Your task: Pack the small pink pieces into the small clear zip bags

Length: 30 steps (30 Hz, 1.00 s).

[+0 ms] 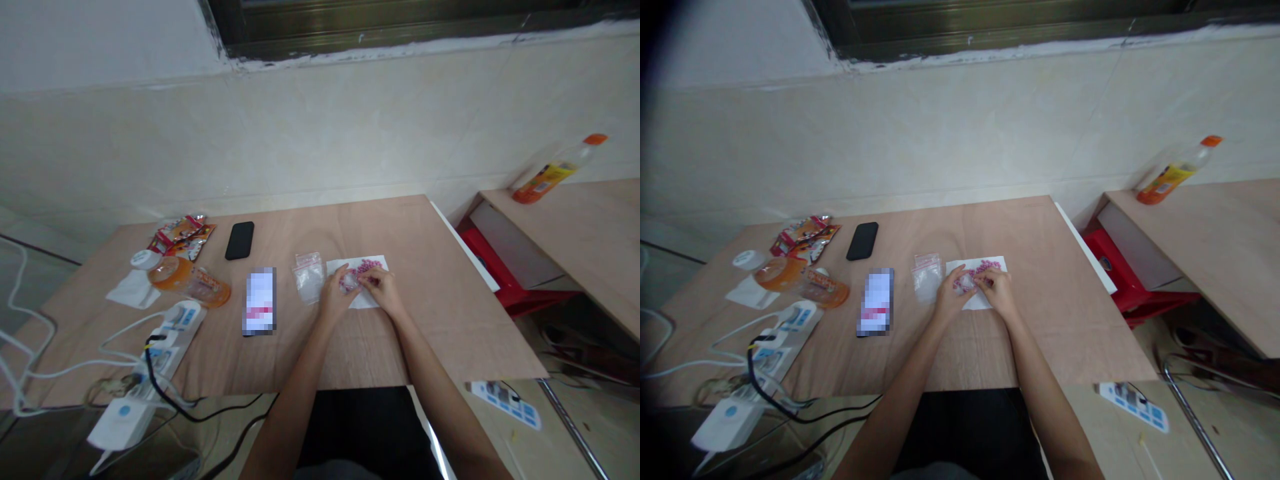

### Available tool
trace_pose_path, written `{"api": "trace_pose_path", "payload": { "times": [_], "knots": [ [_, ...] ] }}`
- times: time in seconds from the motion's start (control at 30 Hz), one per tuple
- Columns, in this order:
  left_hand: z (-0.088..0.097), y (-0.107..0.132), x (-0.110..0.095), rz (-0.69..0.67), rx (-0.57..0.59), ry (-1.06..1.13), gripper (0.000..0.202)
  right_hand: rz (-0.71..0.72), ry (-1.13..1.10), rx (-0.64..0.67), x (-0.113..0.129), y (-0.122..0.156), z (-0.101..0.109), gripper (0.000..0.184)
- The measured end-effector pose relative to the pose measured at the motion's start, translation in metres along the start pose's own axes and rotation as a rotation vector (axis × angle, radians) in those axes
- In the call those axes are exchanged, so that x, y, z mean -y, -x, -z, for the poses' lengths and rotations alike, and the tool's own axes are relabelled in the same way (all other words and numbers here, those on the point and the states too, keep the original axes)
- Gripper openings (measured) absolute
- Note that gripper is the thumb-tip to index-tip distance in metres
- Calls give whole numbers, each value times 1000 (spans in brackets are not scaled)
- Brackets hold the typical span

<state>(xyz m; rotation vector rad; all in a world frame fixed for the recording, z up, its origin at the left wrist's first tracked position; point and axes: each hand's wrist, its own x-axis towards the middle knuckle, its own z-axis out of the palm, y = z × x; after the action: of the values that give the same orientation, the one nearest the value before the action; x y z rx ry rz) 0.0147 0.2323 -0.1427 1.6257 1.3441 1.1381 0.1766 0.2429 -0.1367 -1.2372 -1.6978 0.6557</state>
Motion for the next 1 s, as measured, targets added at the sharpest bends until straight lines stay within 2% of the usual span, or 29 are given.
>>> {"api": "trace_pose_path", "payload": {
  "times": [0.1,0.23,0.4,0.47,0.63,1.0],
  "knots": [
    [0,0,0,-9,0,3,68,15,3,24,1,0,-2,14],
    [1,0,-1,-8,-6,-1,68,-15,17,-24,-1,-1,5,17],
    [3,1,-5,-19,-1,-13,68,-194,227,-182,-12,1,28,27],
    [3,1,-5,-21,5,-12,68,-251,306,-209,-17,2,36,30],
    [3,1,-5,-18,7,-18,68,-303,423,-188,-21,6,41,30],
    [2,1,-4,-16,11,3,68,-323,463,-151,-20,7,42,27]
  ]
}}
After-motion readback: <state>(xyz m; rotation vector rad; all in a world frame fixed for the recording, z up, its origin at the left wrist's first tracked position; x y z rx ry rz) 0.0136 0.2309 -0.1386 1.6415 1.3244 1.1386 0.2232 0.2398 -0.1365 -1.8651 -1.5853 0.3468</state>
